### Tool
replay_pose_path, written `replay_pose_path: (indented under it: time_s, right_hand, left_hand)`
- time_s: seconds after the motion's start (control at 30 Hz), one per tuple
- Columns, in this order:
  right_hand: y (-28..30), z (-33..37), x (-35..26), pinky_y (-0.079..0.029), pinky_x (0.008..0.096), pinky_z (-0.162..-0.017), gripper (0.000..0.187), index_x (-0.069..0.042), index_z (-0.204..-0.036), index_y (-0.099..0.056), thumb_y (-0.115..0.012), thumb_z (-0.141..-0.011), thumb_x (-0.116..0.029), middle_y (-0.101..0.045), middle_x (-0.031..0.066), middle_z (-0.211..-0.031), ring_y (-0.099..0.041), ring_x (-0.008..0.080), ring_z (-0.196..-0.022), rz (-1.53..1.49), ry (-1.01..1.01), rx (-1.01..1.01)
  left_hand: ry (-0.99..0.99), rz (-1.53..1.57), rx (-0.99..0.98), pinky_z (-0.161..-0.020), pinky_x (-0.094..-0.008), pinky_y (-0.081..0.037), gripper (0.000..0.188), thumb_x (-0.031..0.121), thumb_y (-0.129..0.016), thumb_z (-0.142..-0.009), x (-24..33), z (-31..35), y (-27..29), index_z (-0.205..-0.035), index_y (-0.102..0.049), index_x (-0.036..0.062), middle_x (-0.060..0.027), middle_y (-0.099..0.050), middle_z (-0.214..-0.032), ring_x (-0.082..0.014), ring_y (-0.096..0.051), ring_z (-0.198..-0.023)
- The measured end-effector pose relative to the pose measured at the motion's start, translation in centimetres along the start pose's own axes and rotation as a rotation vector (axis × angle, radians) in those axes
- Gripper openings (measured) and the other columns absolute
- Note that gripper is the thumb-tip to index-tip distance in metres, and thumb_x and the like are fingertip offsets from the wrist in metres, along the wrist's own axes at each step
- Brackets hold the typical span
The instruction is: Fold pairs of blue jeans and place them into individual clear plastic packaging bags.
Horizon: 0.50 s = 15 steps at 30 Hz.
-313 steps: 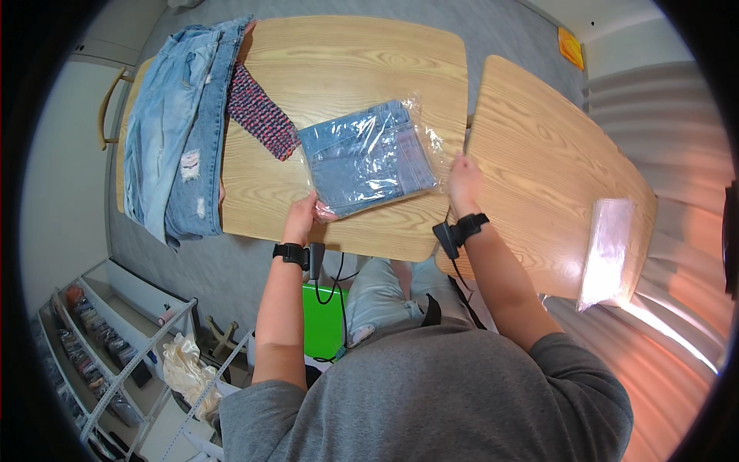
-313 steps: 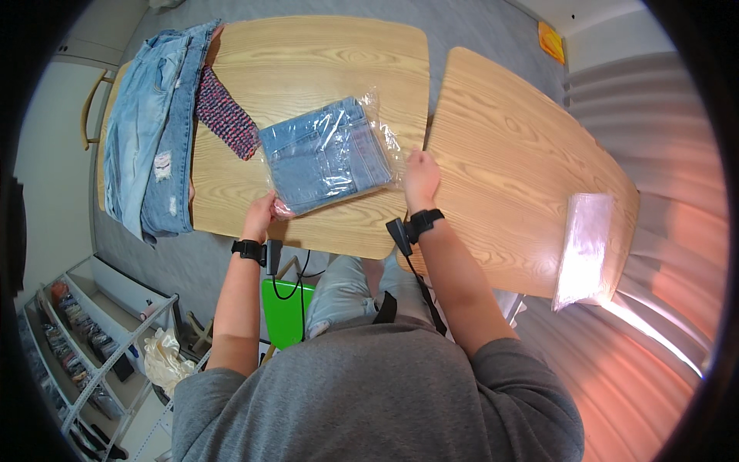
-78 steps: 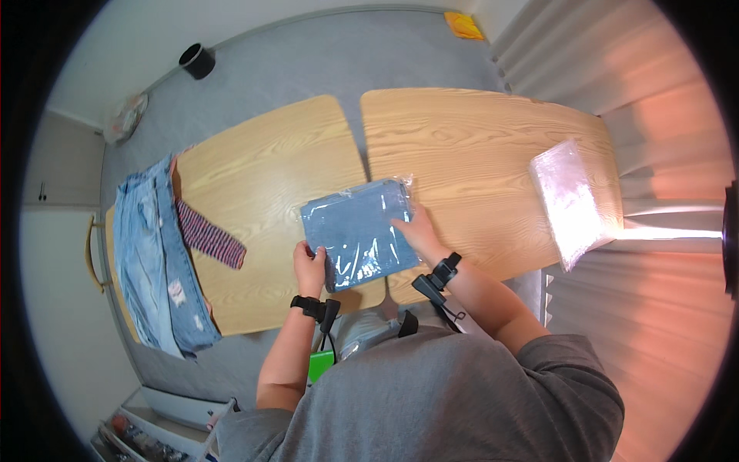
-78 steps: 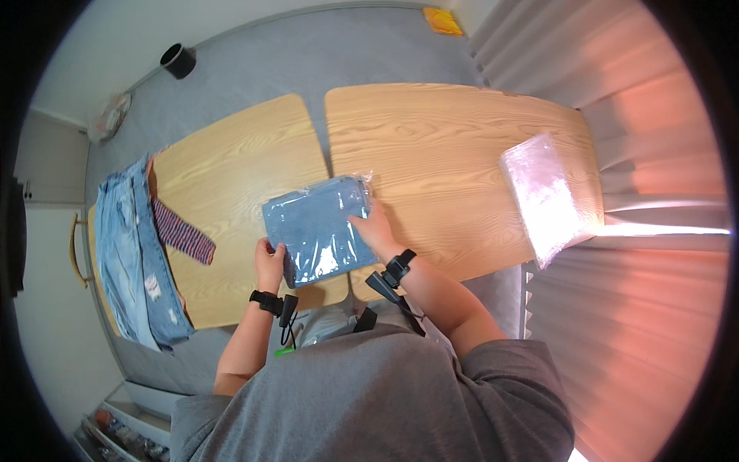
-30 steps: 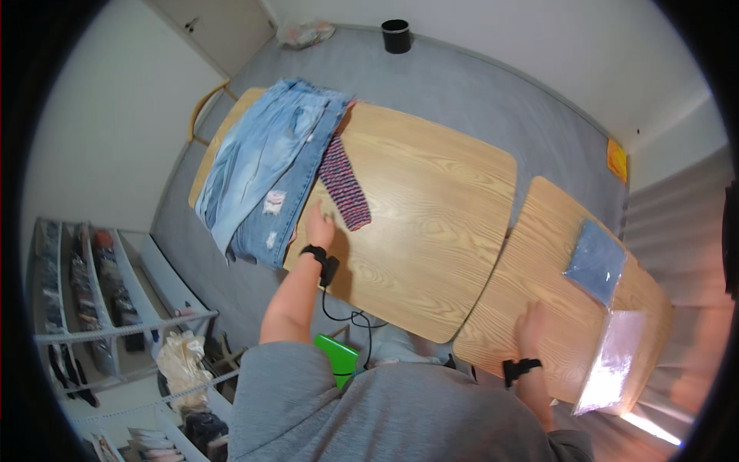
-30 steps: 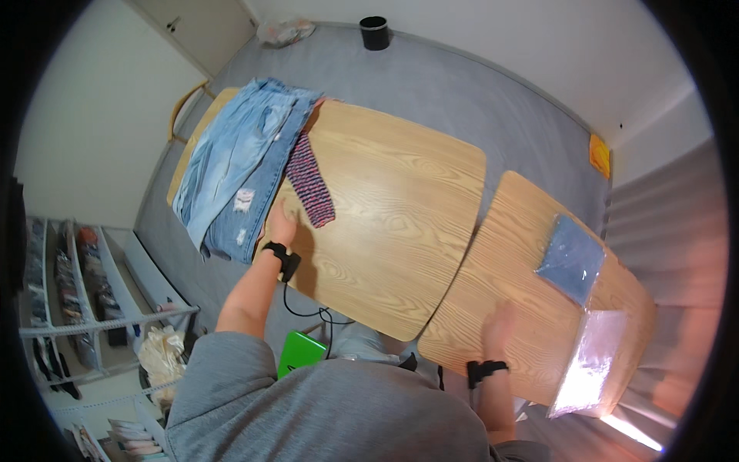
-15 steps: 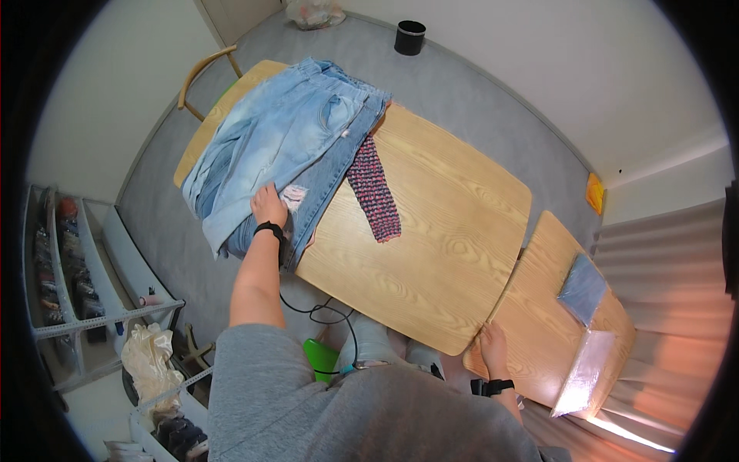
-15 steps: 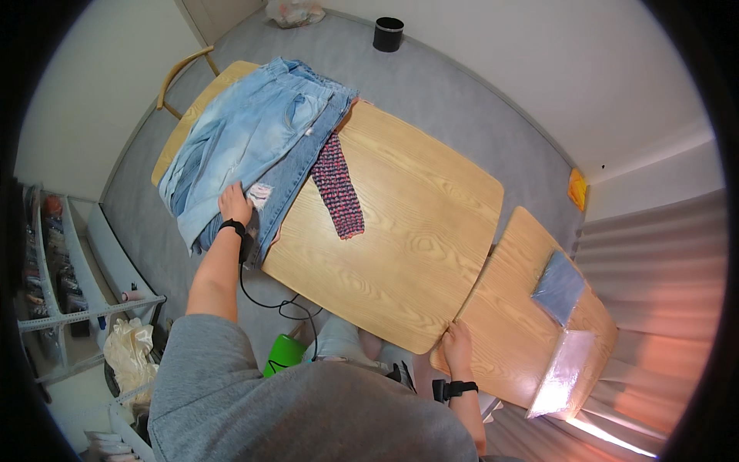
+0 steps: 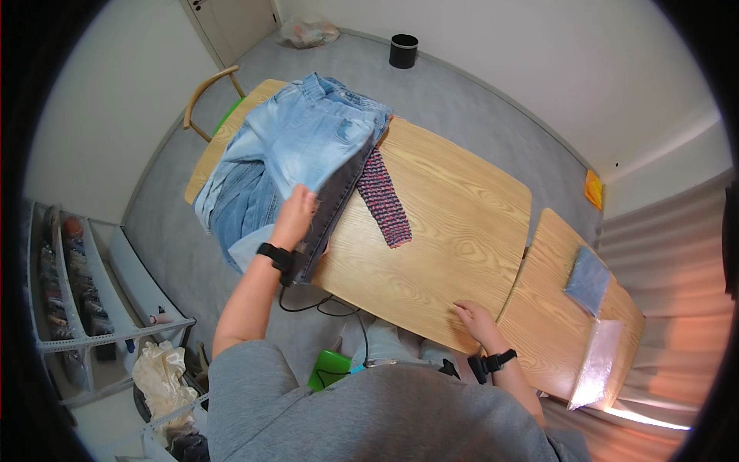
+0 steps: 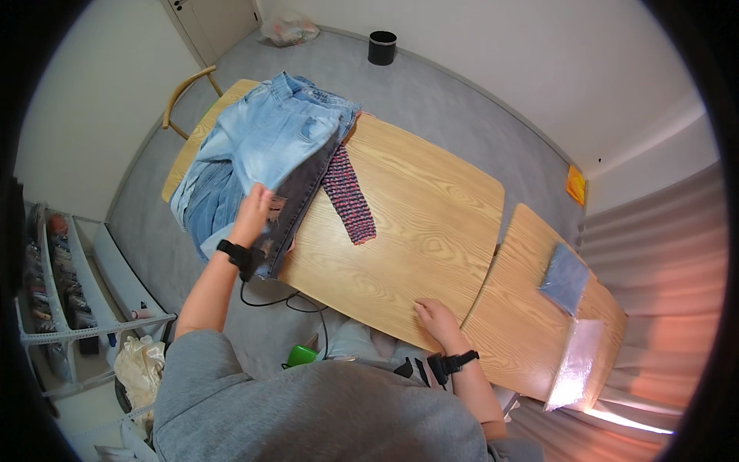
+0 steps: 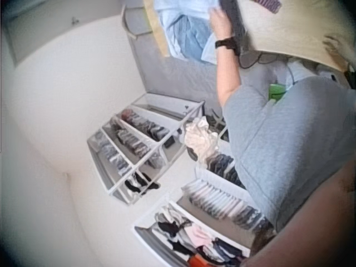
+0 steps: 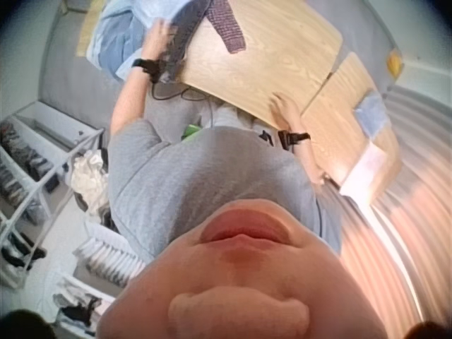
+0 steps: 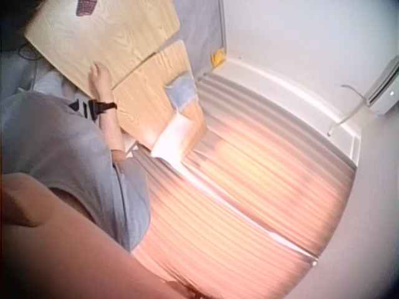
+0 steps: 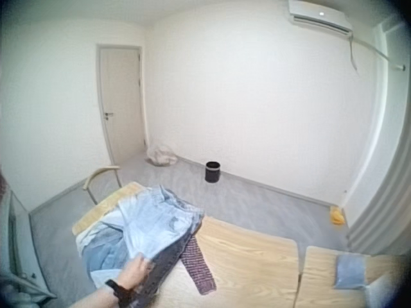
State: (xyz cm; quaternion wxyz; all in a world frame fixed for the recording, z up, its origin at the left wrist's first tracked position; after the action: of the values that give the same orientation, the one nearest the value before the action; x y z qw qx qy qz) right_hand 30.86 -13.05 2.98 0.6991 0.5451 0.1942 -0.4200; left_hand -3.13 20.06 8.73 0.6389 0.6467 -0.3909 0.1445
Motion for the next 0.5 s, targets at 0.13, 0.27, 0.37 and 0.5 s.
replay_pose_path:
  time_s: [0.13,0.27,0.37,0.5]
  right_hand:
    - [-3.7,-3.9,-3.5,-0.05,0.035,-0.084,0.042,0.001,-0.113,-0.063,-0.046,-0.1,-0.035,-0.067,0.0159,-0.105,-0.064,0.0279,-0.095,-0.263,0.067,-0.152]
    - [-7.7,-6.2,-5.5,-0.049,0.0327,-0.086,0.053,0.002,-0.123,-0.056,-0.036,-0.103,-0.043,-0.065,0.0102,-0.109,-0.062,0.0203,-0.096,-0.908,-0.136,-0.356]
    - [-9.5,-6.3,-5.4,-0.047,0.0316,-0.091,0.042,0.002,-0.127,-0.051,-0.046,-0.101,-0.03,-0.061,0.008,-0.117,-0.058,0.0177,-0.103,-0.808,-0.259,-0.44]
    - [-10.7,-6.1,-4.6,-0.045,0.0317,-0.094,0.037,0.001,-0.129,-0.052,-0.056,-0.095,-0.012,-0.059,0.0064,-0.121,-0.056,0.0173,-0.107,-0.662,-0.243,-0.48]
  left_hand:
    - [-0.003,0.274,-0.228,-0.065,-0.0414,-0.045,0.024,0.026,-0.045,-0.101,7.3,5.2,-4.4,-0.094,-0.048,0.003,-0.0182,-0.052,-0.075,-0.0338,-0.056,-0.072]
    - [-0.078,0.398,-0.572,-0.069,-0.0417,-0.045,0.024,0.027,-0.045,-0.1,13.1,13.4,-9.8,-0.095,-0.048,0.0034,-0.02,-0.055,-0.084,-0.0341,-0.058,-0.078]
    - [-0.067,0.45,-0.929,-0.075,-0.0439,-0.046,0.024,0.026,-0.047,-0.099,14.7,19.8,-12.8,-0.103,-0.051,0.0027,-0.0213,-0.059,-0.091,-0.0363,-0.059,-0.086]
    - [-0.29,0.449,-0.985,-0.088,-0.0406,-0.045,0.033,0.026,-0.051,-0.097,13.1,20.2,-13.5,-0.12,-0.053,0.0029,-0.0187,-0.06,-0.105,-0.0338,-0.057,-0.099]
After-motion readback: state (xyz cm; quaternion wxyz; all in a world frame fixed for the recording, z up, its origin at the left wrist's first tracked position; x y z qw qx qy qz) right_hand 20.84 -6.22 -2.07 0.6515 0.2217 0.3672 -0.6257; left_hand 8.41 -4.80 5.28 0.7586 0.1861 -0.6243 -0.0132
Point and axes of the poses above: each hand's wrist, its own z-axis away from the middle knuckle, its own y-axis out of the back of the hand, x = y × z, the point moved 7 cm from there along -z, towards the middle knuckle
